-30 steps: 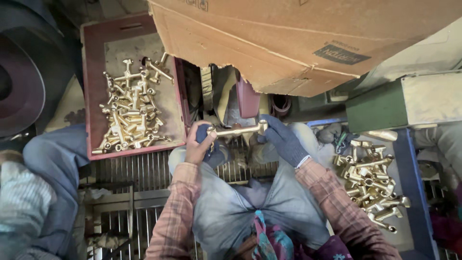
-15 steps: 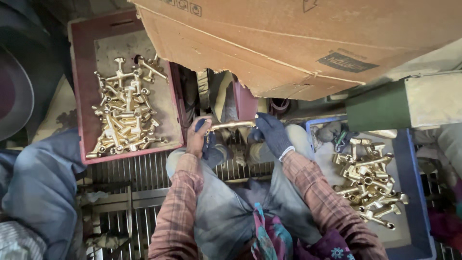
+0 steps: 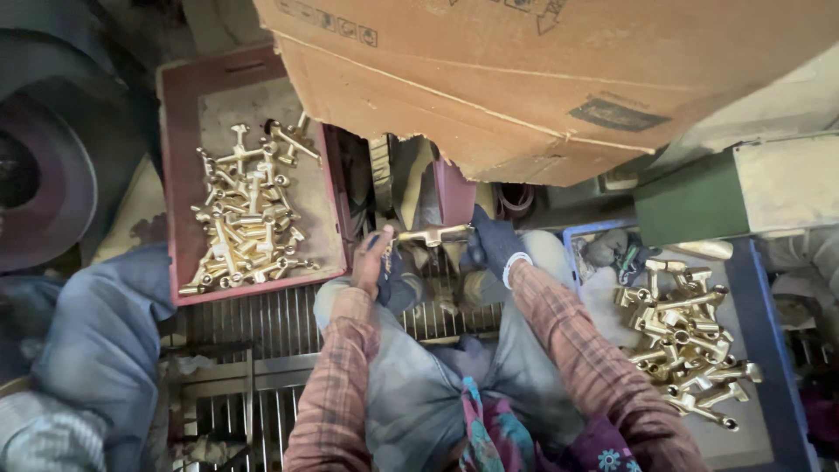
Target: The person sits on the floor and repeatedly presses small brass-colored metal parts against a rotating grinding wheel to smooth or polish their surfaces. Finished parts are placed into a blue bin to the right.
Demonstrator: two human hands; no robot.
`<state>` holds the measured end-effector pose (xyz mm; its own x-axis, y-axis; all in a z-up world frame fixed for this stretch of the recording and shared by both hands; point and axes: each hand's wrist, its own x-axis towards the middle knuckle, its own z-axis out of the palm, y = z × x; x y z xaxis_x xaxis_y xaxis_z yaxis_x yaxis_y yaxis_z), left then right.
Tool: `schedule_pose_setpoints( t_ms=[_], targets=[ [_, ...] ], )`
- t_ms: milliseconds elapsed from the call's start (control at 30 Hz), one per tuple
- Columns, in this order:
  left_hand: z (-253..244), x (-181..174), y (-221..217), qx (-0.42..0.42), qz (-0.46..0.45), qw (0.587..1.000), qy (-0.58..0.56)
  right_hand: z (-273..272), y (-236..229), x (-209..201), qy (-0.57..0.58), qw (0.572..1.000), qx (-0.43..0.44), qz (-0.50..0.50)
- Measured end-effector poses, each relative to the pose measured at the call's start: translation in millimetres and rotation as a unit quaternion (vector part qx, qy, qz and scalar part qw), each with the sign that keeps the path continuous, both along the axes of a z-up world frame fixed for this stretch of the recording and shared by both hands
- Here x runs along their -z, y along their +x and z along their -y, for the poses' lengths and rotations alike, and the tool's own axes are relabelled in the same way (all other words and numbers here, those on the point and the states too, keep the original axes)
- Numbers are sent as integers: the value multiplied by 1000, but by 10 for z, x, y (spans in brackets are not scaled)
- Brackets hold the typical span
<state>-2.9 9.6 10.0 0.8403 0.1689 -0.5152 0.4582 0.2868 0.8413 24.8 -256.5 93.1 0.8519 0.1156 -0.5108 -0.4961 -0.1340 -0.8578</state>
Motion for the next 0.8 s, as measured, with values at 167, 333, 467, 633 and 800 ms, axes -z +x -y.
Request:
schedule_pose_setpoints(
  t_ms=[167,333,467,633,800],
  targets=[
    [98,-240,-473,15,135,991,-5,141,-486,-238,-16,989,-30,141],
    [309,-497,-712,71,114,984,-113,338,-817,-357,48,987,13,153],
    [486,-501,-510,10,175,984,-16,539,-775,-474,-12,993,23,113],
    [687,-74,-164,35,152,986,-59,629,-531,-491,-13,992,16,121],
    [845,334,34,19,75,996,-37,725,-302,-389,-55,985,5,161]
  ],
)
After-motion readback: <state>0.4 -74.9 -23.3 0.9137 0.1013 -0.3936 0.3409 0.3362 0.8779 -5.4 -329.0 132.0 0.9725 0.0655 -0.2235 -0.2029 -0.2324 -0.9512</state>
